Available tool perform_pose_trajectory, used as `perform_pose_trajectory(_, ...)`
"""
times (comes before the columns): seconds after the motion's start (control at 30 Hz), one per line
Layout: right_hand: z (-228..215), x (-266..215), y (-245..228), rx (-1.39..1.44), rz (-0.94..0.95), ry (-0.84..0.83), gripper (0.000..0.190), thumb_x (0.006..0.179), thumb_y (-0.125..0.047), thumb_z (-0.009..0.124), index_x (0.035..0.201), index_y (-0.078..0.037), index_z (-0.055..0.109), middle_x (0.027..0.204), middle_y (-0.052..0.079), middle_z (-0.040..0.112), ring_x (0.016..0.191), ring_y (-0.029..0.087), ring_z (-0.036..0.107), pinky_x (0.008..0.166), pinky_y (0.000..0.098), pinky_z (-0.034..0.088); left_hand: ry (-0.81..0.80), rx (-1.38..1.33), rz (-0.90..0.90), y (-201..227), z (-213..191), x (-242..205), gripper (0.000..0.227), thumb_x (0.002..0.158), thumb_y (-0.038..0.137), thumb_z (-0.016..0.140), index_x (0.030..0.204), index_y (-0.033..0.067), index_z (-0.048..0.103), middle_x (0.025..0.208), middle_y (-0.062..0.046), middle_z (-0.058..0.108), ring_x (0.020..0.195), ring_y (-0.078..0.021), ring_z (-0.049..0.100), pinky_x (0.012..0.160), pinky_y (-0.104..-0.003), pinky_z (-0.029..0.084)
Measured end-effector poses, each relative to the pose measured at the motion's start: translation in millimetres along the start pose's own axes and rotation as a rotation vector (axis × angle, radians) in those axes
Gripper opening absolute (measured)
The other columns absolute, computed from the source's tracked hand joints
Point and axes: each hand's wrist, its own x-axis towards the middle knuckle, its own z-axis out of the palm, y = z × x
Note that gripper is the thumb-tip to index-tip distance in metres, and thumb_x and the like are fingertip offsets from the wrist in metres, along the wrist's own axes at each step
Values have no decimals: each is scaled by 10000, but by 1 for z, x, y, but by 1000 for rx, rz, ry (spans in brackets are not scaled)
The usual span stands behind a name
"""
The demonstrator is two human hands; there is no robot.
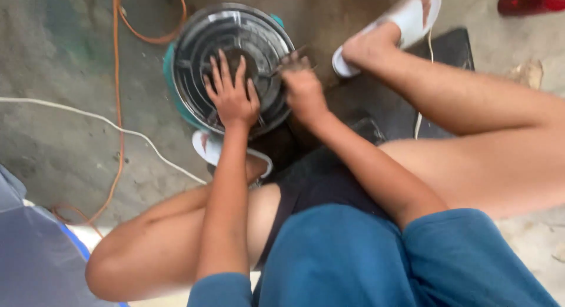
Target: The person is scrubbing the inner rim of a motorcycle wheel using a small abrasive pad and water from a nearby bucket.
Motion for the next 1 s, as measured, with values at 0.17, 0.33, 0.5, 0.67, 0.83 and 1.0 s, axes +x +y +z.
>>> perform_pose_trajectory(0.17,16,-14,22,62,44,-116,434,804,1,631,1209,-130,720,1187,95,729,1135,307,673,1083,468,466,58,-20,14,0,1,8,451,1025,281,488,1467,230,560,1610,-163,345,1497,-372,300,1156,-625,231)
perform_pose_trajectory(0.33,27,-44,7,-90,-12,-147,366,781,15,688,1115,-120,751,1045,138,746,999,338,686,949,501,504,15,-44,-1,2,-12,-1,452,1054,282,495,1503,239,526,1633,-145,285,1520,-359,235,1170,-637,200)
perform_pose_trajectory(0.5,15,-12,34,41,199,-156,437,758,-22,742,1190,-92,734,1117,137,750,1048,332,702,1029,461,502,11,-66,4,2,-12,-2,416,1023,249,531,1428,188,598,1599,-191,355,1495,-390,292,1146,-644,233)
perform_pose_trajectory(0.67,-34,38,61,231,484,-51,316,902,-53,642,1216,-83,663,1116,120,714,1037,283,685,946,370,523,-5,-48,-15,6,-16,4,485,981,256,552,1461,184,564,1621,-178,303,1507,-391,278,1169,-625,228)
perform_pose_trajectory(0.83,-54,44,61,998,941,188,312,985,-8,558,1294,-44,533,1143,75,586,887,129,530,747,237,477,-50,-63,-54,7,-17,1,531,956,263,587,1479,172,560,1637,-159,259,1527,-361,244,1212,-587,185)
perform_pose_trajectory(1.0,-28,25,18,917,1248,-17,392,783,-295,936,1016,-86,699,843,51,677,741,170,686,610,308,584,20,-43,-32,2,-6,-3,475,990,330,545,1458,249,552,1627,-140,321,1519,-353,258,1176,-625,185)
